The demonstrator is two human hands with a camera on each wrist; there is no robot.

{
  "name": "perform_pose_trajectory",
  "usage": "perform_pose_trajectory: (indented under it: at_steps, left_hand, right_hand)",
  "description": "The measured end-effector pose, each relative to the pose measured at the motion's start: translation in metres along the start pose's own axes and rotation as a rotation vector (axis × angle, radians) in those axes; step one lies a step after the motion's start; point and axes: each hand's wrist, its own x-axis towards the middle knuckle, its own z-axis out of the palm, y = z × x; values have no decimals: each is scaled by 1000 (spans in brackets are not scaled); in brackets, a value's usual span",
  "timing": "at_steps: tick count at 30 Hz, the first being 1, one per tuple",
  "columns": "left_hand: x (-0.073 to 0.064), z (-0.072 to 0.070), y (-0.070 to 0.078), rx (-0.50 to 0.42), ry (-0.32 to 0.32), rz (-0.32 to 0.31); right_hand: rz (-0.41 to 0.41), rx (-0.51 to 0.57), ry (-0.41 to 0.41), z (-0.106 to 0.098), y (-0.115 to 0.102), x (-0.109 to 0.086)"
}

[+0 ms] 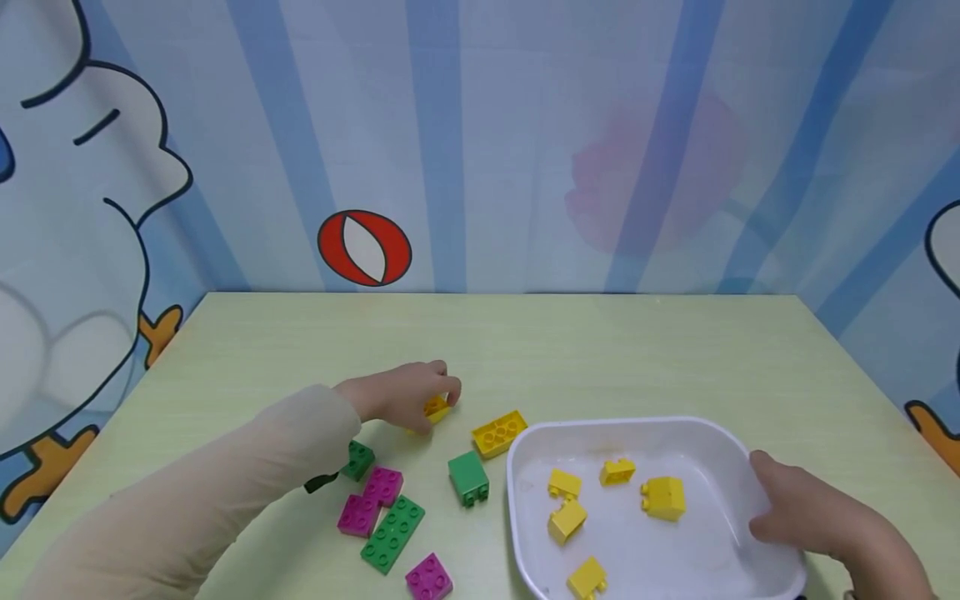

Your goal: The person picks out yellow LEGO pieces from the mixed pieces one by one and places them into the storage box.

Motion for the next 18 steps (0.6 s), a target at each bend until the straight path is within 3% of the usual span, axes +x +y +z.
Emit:
perform_pose_trajectory:
  at_steps: [18]
  left_hand:
    - [-1, -6, 7, -19, -36, -19]
  right_hand:
    - [-31, -20, 4, 0, -2, -4]
